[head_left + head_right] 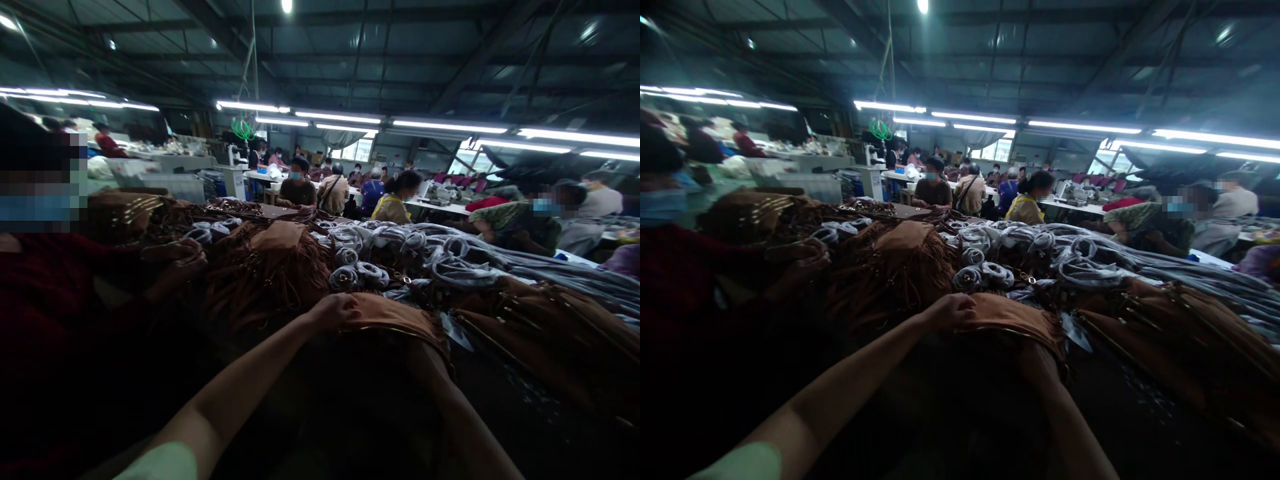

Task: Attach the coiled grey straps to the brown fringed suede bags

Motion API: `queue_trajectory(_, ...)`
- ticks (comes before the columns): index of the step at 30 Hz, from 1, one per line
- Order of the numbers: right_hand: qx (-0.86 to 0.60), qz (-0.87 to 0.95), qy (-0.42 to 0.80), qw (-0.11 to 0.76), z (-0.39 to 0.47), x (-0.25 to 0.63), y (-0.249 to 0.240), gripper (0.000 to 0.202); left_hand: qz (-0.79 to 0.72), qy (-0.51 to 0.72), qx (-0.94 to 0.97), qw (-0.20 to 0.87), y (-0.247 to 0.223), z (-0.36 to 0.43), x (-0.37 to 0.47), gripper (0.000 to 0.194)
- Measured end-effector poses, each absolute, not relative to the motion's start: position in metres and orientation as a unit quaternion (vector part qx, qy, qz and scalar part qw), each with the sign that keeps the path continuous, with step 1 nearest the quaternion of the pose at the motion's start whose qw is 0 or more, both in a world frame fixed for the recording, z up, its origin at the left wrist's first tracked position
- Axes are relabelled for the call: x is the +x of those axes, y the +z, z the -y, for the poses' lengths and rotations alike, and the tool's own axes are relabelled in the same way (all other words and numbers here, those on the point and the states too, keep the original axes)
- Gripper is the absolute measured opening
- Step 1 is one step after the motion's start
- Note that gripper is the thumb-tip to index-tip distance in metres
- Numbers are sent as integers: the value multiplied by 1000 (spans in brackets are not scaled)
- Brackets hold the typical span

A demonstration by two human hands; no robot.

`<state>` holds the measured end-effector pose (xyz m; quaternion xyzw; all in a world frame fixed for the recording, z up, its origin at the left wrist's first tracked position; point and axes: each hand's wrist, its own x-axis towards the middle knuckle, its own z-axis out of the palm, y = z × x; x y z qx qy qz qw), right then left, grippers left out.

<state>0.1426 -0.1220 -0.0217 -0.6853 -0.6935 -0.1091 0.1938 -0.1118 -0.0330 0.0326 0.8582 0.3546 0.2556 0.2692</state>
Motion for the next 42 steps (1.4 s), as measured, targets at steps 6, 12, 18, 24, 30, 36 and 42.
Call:
queue_trajectory(6, -762, 617, -178, 84, 140, 129, -18, 33, -409, 210, 819, 342, 9, 37, -151, 40)
queue_trajectory(12, -699, 671, -53, 241, 162, 50, -6, 35, -338, 195, 783, 485, 1, 41, -158, 32)
queue_trajectory(18, -677, 639, 192, 309, 147, -2, -10, 47, -307, 209, 728, 577, -6, 41, -160, 40)
queue_trajectory(24, -661, 616, 268, 335, 139, -1, -11, 31, -321, 222, 776, 495, -1, 54, -157, 29)
queue_trajectory(30, -736, 662, 40, 141, 151, 21, 6, 38, -368, 247, 849, 287, 10, 58, -153, 26)
queue_trajectory(36, -792, 607, -21, 64, 192, 147, 2, 31, -452, 243, 826, 231, 5, 34, -173, 24)
queue_trajectory(42, -805, 587, -73, 48, 213, 200, -3, 32, -432, 266, 816, 276, -6, 36, -168, 24)
